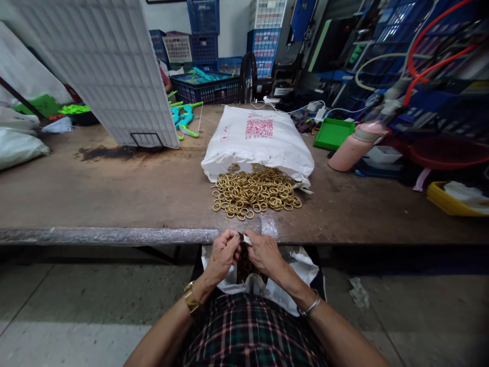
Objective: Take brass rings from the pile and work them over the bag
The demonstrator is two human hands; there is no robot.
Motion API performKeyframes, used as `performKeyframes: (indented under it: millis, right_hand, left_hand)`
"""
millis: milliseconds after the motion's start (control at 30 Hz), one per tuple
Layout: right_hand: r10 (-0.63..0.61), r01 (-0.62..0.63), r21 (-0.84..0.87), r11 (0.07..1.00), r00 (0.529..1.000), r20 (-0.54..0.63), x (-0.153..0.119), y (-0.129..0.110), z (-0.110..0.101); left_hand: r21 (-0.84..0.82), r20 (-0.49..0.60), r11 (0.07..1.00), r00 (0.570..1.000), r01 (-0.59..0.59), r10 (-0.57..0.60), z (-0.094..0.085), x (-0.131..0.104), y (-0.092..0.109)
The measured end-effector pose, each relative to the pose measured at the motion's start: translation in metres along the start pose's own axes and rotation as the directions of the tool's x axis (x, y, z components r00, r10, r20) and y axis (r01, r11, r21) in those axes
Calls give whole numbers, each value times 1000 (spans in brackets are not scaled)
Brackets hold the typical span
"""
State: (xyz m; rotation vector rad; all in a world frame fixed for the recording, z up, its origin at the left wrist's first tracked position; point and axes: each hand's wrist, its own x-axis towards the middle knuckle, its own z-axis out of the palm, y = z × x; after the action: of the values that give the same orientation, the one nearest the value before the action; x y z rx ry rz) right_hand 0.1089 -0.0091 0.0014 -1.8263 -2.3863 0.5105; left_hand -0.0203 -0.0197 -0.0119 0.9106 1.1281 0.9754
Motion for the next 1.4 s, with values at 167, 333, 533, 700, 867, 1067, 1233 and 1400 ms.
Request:
performKeyframes:
  millis: [167, 333, 533, 700, 867, 1067, 1233, 1400]
  right_hand:
    - [-7, 7, 3, 1000, 1000, 2, 1, 0, 3]
    - [-43, 41, 33, 999, 997, 61, 1, 0, 1]
    - [-29, 34, -43, 999, 994, 103, 4, 1, -6]
    - [181, -180, -136, 974, 983, -9, 17, 14, -12]
    - [217, -233, -94, 968, 964, -155, 34, 20, -9]
    - [194, -210, -92, 973, 968, -161, 52, 20, -6]
    - [195, -211, -101, 972, 969, -154, 59, 25, -8]
    - [197, -214, -92, 972, 967, -163, 58, 28, -9]
  left_hand:
    - [40, -20, 999, 999, -30, 31, -2, 0, 0]
    - [73, -19, 994, 997, -79, 81, -3, -1, -2]
    - [80, 9, 990, 994, -112, 112, -2, -12, 6]
    - [-135, 210, 991, 976, -21, 50, 6, -28, 20]
    - [-385, 232, 910, 970, 153, -65, 5, -25, 21]
    - [-419, 210, 891, 973, 177, -95, -5, -18, 14]
    - [-494, 264, 827, 953, 267, -149, -9, -15, 13]
    - [-552, 294, 782, 945, 290, -143, -13, -13, 10]
